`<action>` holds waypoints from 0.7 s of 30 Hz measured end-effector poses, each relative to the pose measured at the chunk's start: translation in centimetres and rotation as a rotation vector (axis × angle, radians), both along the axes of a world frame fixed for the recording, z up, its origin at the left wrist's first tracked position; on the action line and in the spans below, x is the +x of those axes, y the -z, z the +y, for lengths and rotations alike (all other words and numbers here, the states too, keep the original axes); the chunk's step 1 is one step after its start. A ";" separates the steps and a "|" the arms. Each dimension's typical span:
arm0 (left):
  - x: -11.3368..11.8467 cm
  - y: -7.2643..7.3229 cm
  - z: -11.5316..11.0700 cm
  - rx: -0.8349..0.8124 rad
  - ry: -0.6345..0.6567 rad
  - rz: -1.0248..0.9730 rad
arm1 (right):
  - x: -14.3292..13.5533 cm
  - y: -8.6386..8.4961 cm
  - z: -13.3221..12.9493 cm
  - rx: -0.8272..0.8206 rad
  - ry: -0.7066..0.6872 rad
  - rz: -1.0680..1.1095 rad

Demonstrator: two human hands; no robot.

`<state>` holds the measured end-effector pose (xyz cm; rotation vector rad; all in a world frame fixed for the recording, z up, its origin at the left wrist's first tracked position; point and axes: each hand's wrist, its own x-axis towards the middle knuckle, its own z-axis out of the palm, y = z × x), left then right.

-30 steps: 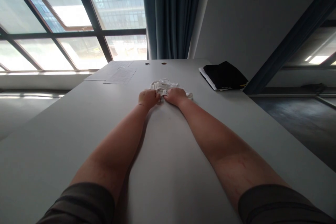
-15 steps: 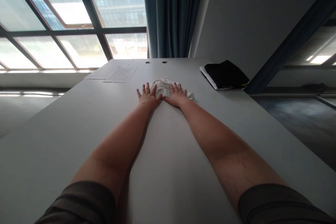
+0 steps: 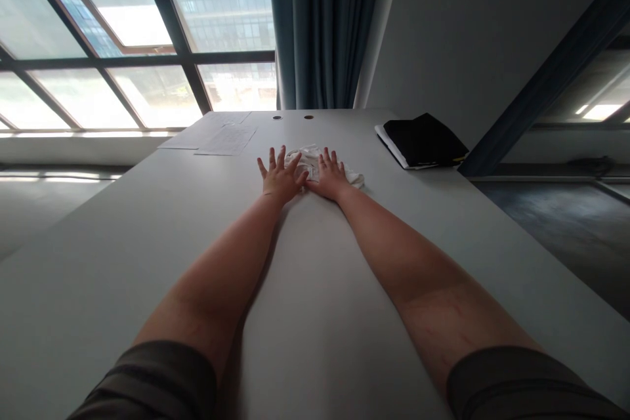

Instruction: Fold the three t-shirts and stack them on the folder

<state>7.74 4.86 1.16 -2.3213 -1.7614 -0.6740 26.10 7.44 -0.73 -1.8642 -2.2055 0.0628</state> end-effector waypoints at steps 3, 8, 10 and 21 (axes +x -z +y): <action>0.0 0.1 -0.1 -0.012 0.025 0.014 | 0.1 0.4 0.1 -0.021 -0.020 0.011; 0.4 -0.4 -0.4 0.016 0.010 0.030 | 0.2 0.4 0.1 -0.123 -0.069 -0.006; 0.6 -0.8 -0.8 0.019 -0.014 0.027 | 0.2 0.3 0.0 -0.171 -0.098 -0.013; -1.2 -0.8 -0.1 0.002 0.219 0.100 | 3.8 -0.5 0.6 -0.193 -0.303 -0.011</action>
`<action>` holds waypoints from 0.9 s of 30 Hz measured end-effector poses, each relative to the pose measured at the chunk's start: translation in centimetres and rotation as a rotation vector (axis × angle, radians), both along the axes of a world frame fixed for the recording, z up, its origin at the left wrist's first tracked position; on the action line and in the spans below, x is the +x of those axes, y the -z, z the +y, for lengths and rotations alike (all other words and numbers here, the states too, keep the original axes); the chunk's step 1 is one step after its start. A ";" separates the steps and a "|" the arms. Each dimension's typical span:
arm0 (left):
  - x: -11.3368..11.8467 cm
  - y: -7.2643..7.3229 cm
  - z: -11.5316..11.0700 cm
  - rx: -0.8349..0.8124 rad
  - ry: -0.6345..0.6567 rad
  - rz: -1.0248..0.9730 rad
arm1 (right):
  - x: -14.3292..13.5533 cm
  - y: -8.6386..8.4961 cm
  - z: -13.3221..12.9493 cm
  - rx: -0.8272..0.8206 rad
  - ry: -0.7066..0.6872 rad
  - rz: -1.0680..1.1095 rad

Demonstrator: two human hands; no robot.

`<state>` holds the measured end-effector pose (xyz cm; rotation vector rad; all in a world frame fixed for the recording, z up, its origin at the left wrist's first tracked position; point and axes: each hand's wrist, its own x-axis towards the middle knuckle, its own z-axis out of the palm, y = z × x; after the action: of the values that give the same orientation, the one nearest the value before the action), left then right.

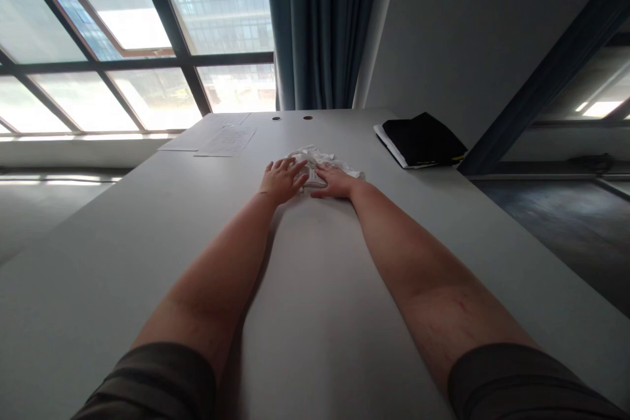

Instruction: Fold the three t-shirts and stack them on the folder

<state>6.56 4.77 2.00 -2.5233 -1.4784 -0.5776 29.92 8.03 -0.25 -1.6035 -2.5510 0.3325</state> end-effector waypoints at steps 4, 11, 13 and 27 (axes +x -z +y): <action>-0.1 0.3 0.1 -0.042 -0.012 0.029 | 0.5 0.1 0.3 0.007 -0.020 0.018; 0.1 0.1 -0.1 -0.057 -0.017 0.040 | 0.2 0.2 0.2 0.029 0.008 0.043; -0.1 0.4 0.3 -0.059 -0.021 0.037 | 0.2 0.1 0.1 0.067 0.018 0.060; -2.0 2.2 3.8 -0.216 -0.190 -0.500 | 2.4 -0.3 -0.6 0.139 0.311 0.726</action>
<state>4.52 8.53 -0.16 -2.4586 -2.0163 -1.1327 32.34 7.41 0.09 -1.4443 -1.7245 0.5622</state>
